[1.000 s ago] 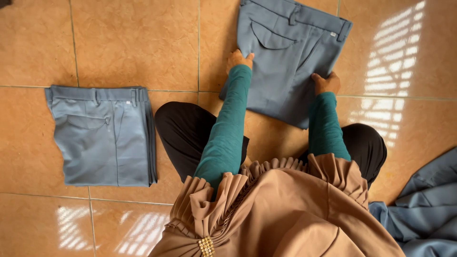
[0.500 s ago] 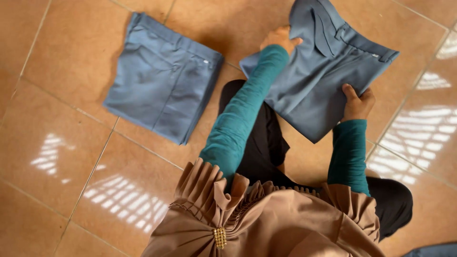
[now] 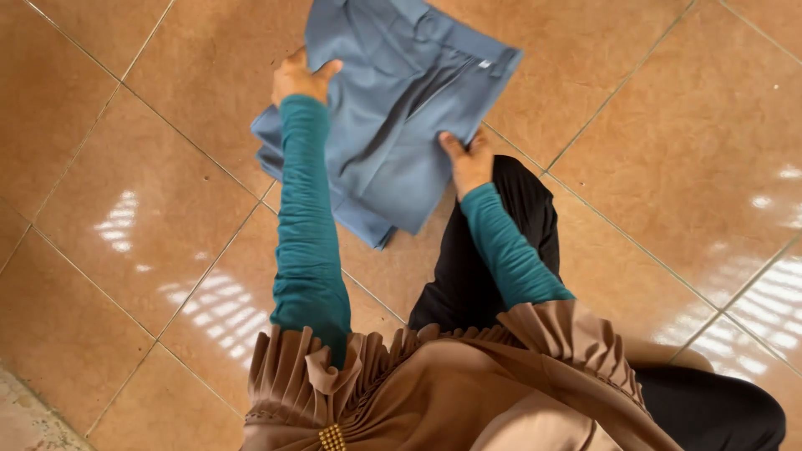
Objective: Folding blue trousers on the floor and stacking them neatly.
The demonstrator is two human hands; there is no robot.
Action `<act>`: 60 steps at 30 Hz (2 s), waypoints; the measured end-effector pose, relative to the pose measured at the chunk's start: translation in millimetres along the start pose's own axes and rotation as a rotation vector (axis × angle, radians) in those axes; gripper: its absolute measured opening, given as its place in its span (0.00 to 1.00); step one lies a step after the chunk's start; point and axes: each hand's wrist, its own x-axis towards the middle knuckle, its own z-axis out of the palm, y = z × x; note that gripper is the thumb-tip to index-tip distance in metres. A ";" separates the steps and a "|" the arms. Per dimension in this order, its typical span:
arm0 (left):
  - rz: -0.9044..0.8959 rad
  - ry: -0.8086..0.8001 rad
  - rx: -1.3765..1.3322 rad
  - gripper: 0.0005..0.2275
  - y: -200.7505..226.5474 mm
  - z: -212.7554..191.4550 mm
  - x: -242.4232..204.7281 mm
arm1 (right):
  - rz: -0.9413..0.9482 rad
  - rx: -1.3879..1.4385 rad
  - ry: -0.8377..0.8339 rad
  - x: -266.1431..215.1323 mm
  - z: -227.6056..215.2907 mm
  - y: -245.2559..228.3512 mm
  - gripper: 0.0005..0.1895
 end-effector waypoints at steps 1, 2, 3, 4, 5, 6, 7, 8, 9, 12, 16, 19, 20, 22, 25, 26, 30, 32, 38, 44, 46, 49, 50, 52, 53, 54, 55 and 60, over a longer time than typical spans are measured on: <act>-0.080 -0.009 -0.022 0.22 -17.5 0.7 0.2 | 0.094 -0.004 -0.025 -4.7 9.6 13.4 0.22; -0.160 -0.019 -0.044 0.19 -34.9 1.6 0.1 | 0.189 -0.009 -0.049 -9.5 18.9 26.8 0.21; -0.164 -0.022 -0.041 0.19 -58.3 24.6 5.3 | 0.195 -0.010 -0.050 -14.0 18.8 51.2 0.21; -0.168 -0.041 0.039 0.23 -81.6 47.6 10.1 | 0.321 -0.076 -0.069 -18.7 18.5 75.3 0.22; -0.168 -0.058 0.117 0.27 -102.8 70.0 17.0 | 0.442 -0.142 -0.085 -21.3 18.5 98.5 0.23; -0.168 -0.060 0.118 0.27 -123.1 91.3 22.6 | 0.444 -0.142 -0.085 -25.9 15.7 100.4 0.23; -0.260 -0.053 0.070 0.29 -141.4 112.9 30.2 | 0.490 -0.142 -0.106 -28.6 12.9 102.2 0.24; -0.352 -0.047 0.022 0.31 -159.4 134.7 37.6 | 0.537 -0.142 -0.127 -31.3 9.6 103.9 0.25; -0.351 -0.049 0.023 0.31 -153.6 128.3 34.7 | 0.538 -0.142 -0.125 -34.5 12.9 90.6 0.25; -0.298 -0.038 -0.072 0.25 -136.5 109.4 25.3 | 0.529 -0.101 -0.111 -45.5 17.4 77.7 0.22; -0.327 -0.081 -0.029 0.25 -134.1 110.1 26.5 | 0.579 -0.016 -0.096 -51.3 14.3 102.5 0.25; -0.348 -0.134 0.044 0.30 -131.0 112.1 21.8 | 0.621 -0.033 -0.133 -52.2 15.0 100.0 0.28; -0.353 -0.163 0.072 0.34 -125.4 109.7 19.2 | 0.640 -0.039 -0.148 -51.6 15.4 98.1 0.31; -0.351 -0.146 0.130 0.37 -89.1 92.6 1.0 | 0.642 -0.037 -0.120 -42.8 7.8 118.9 0.32; -0.267 -0.039 0.228 0.44 -50.8 90.2 -27.4 | 0.447 -0.253 -0.039 -20.4 -2.7 86.6 0.34; -0.181 0.052 0.266 0.47 -42.1 93.3 -38.0 | 0.242 -0.464 0.015 -13.0 -5.9 65.8 0.33; -0.066 0.070 0.351 0.36 18.4 121.6 -107.5 | -0.162 -0.772 0.065 29.1 -0.5 17.1 0.43; 0.081 0.108 0.125 0.29 42.4 134.7 -148.5 | -0.221 -1.330 -0.184 44.3 0.2 -13.0 0.30; 0.168 0.282 0.255 0.25 42.5 190.9 -191.5 | -0.121 -1.648 -0.591 59.8 4.8 8.5 0.36; 0.207 0.328 0.341 0.26 46.2 190.7 -196.8 | -0.033 -1.620 -0.600 61.9 1.6 32.3 0.38; 0.209 0.319 0.341 0.26 45.7 190.9 -196.0 | -0.028 -1.611 -0.594 63.8 2.5 34.1 0.38; 0.200 0.292 0.347 0.27 40.5 197.5 -193.4 | -0.033 -1.580 -0.586 62.8 2.8 35.6 0.39; 0.184 0.278 0.348 0.27 39.0 200.6 -191.9 | -0.047 -1.563 -0.585 62.5 2.5 35.1 0.40; 0.188 0.259 0.320 0.27 39.8 197.2 -191.1 | -0.068 -1.559 -0.560 63.7 1.8 40.5 0.39; 0.178 0.238 0.296 0.27 39.5 195.0 -191.4 | -0.091 -1.559 -0.551 63.4 1.7 43.3 0.39; 0.192 0.240 0.297 0.27 34.7 200.5 -185.0 | -0.088 -1.554 -0.537 65.2 1.8 46.8 0.39; 0.176 0.212 0.269 0.27 30.3 206.6 -180.1 | -0.126 -1.519 -0.500 66.1 0.6 50.6 0.37; 0.186 0.127 0.132 0.27 50.0 222.5 -161.4 | -0.276 -1.412 -0.288 71.7 -31.6 62.0 0.33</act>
